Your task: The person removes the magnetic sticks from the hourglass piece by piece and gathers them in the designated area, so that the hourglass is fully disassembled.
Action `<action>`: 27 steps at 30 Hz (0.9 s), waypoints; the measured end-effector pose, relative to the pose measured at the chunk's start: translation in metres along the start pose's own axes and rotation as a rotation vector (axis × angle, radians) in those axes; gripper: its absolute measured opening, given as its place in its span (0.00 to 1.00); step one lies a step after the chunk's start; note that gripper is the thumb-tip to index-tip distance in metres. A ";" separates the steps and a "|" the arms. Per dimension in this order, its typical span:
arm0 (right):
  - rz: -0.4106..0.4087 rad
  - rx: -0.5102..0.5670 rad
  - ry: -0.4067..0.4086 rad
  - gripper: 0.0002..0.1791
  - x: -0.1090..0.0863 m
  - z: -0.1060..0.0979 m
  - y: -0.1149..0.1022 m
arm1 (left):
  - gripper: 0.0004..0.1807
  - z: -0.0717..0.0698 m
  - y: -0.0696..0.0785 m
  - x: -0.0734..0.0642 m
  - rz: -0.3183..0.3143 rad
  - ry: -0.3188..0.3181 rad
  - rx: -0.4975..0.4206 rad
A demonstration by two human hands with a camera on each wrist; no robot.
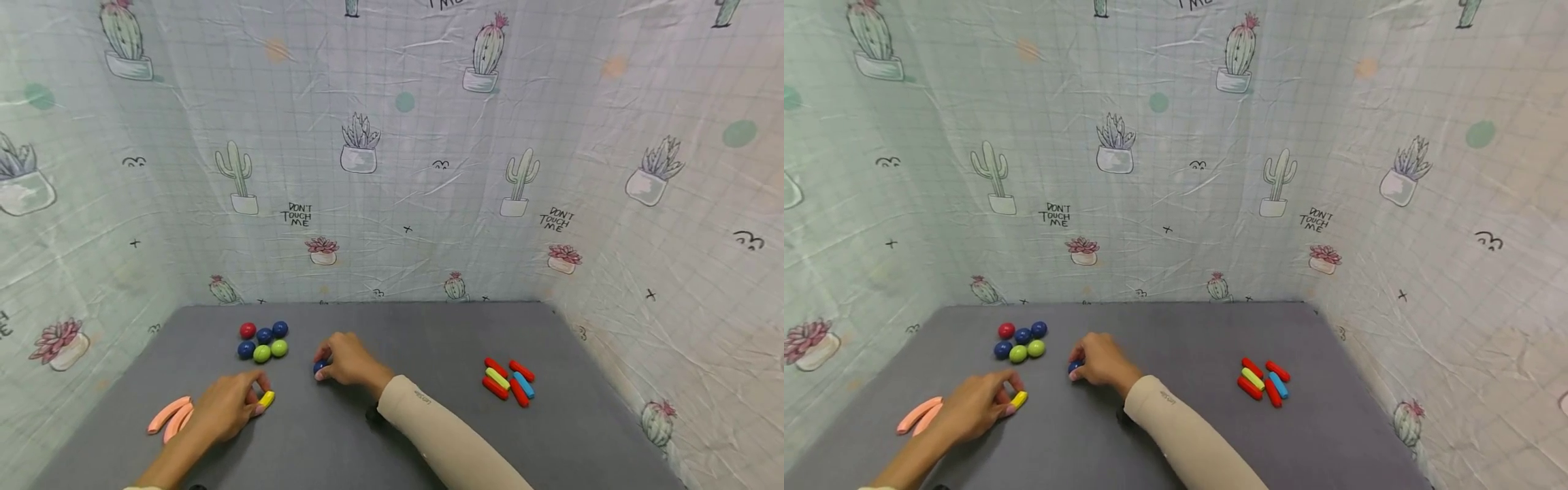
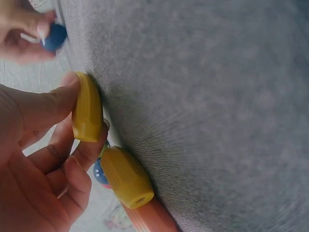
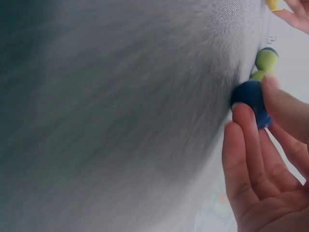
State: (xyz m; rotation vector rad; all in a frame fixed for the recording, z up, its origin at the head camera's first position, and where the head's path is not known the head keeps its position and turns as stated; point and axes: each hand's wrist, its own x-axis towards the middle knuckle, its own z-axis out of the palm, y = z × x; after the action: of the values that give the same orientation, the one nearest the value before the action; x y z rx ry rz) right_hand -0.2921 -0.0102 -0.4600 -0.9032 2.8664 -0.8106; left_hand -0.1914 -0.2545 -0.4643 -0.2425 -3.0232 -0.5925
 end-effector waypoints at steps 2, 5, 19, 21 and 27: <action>0.031 -0.026 0.022 0.14 0.011 0.009 -0.007 | 0.15 0.001 0.002 -0.001 -0.005 0.000 -0.008; 0.054 -0.063 0.051 0.14 0.024 0.019 -0.017 | 0.15 0.002 0.003 -0.002 -0.026 -0.004 -0.004; 0.133 -0.085 0.169 0.14 0.071 0.039 -0.028 | 0.14 0.005 0.004 -0.009 -0.077 0.007 -0.004; 0.143 -0.097 0.169 0.14 0.074 0.038 -0.028 | 0.14 0.005 0.004 -0.010 -0.071 0.007 -0.007; 0.111 -0.163 0.158 0.21 0.063 0.031 -0.032 | 0.14 0.005 0.004 -0.012 -0.037 0.010 0.067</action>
State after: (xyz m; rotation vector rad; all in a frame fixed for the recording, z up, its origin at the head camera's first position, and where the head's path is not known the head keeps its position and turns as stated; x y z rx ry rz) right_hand -0.3215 -0.0815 -0.4635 -0.7145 3.1262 -0.6746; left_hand -0.1792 -0.2501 -0.4683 -0.1795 -3.0373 -0.4929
